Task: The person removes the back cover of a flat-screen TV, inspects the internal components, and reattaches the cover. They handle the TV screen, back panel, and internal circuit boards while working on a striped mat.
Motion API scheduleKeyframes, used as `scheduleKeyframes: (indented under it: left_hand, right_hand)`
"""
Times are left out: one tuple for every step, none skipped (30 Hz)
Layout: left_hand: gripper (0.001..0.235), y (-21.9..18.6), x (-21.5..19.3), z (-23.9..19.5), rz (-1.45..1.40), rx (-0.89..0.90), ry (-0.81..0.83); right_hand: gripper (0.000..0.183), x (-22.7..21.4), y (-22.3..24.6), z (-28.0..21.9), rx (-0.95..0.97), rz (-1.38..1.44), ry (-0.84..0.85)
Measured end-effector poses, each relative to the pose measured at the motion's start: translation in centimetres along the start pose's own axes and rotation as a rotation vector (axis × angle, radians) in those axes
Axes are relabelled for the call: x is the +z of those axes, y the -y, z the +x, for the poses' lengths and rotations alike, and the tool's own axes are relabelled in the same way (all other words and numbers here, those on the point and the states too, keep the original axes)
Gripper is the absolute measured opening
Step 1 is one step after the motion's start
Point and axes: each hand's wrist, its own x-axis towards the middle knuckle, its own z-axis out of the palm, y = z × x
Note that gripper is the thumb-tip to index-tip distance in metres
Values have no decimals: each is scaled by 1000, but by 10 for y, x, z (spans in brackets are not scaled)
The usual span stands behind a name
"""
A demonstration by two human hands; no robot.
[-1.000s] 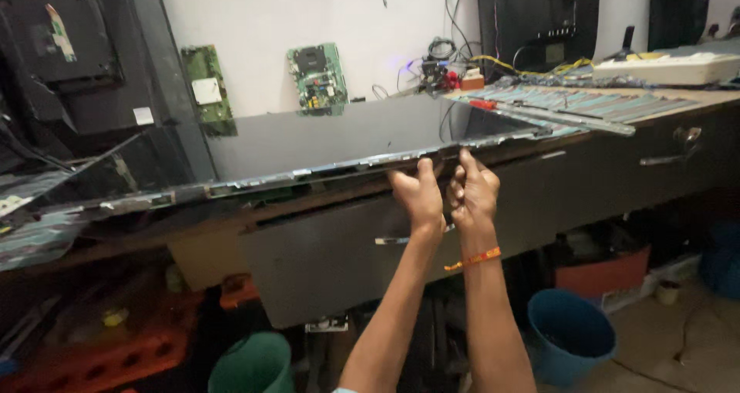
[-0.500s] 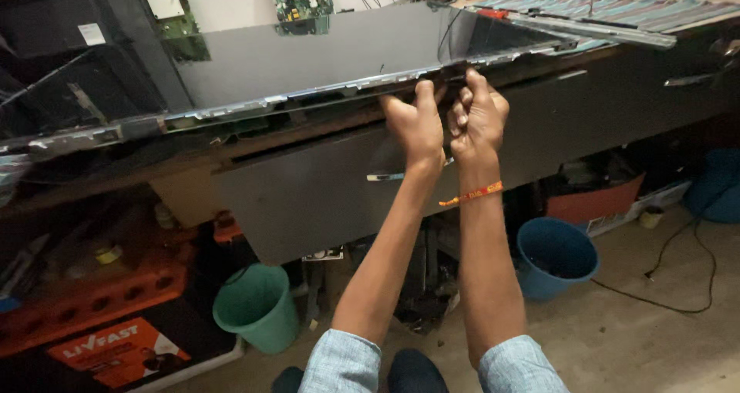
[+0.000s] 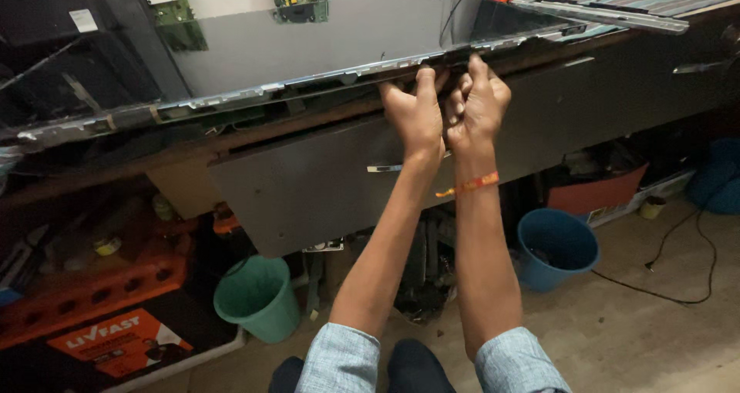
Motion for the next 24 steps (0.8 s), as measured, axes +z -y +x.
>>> scheduleKeyframes:
  left_hand:
    - [45,0,1,0,2,11,0]
    - [45,1,0,0,6,21,-4]
    - [44,1,-1,0,9,30,-8]
    - [44,3,-1,1,28,28,-18]
    - [43,4,-1,1,47,27,-28]
    - [43,6,-1,1,68,23,-37]
    - [44,7,-2,1,70,29,-32]
    - [44,8,-3,2,73,35,-30]
    - [45,9,-4,2,75,42,-29]
    - [43,8,-4,4,138,62,-46]
    - [40,7,-3,5,200,82,-63]
    - [38,7,-3,4,265,97,-82]
    - [42,5,-2,3,214,79,-78]
    - [46,5,0,3,160,58,-77]
    - [50,3,0,1,106,37,-76]
    - [51,1,0,0,112,44,-60]
    - [51,-1,1,-1,119,50,-45]
    - [51,-3,0,-1,126,58,-30]
    - [50,-5,0,-2,141,59,-28]
    - [49,-5,-1,-3,155,59,-24]
    - [48,-5,-1,-3,168,59,-20]
    - [47,-5,0,-2,125,42,-19]
    - [46,-4,0,-2,82,24,-18]
    - [45,-3,0,-1,41,8,-16]
  right_hand:
    - [28,-3,2,-1,20,22,58]
    - [27,-8,5,-3,44,42,113]
    - [26,-11,6,-4,67,62,169]
    - [27,-13,8,-3,99,93,173]
    - [28,-15,10,-2,131,123,177]
    - [29,-17,11,-1,163,155,178]
    - [23,-19,11,0,153,134,160]
    - [17,-19,10,1,146,112,143]
    - [12,-20,9,2,139,90,126]
    - [14,-19,9,4,150,90,122]
    - [18,-17,9,5,162,91,119]
    - [21,-18,10,5,176,89,111]
    - [18,-17,10,5,168,75,123]
    - [14,-16,12,5,160,56,136]
    - [11,-16,13,3,151,36,148]
    - [17,-15,14,1,93,-39,111]
    - [23,-13,15,-3,35,-115,74]
    - [30,-12,15,-6,-22,-189,37]
    - [21,-9,12,-9,-199,-363,-38]
    - [14,-7,10,-12,-379,-535,-115]
    - [9,-6,8,-14,-559,-706,-193]
    - [11,-4,6,-15,-565,-659,-158]
    - [16,-4,5,-17,-571,-613,-122]
    - [22,-3,3,-17,-575,-563,-87]
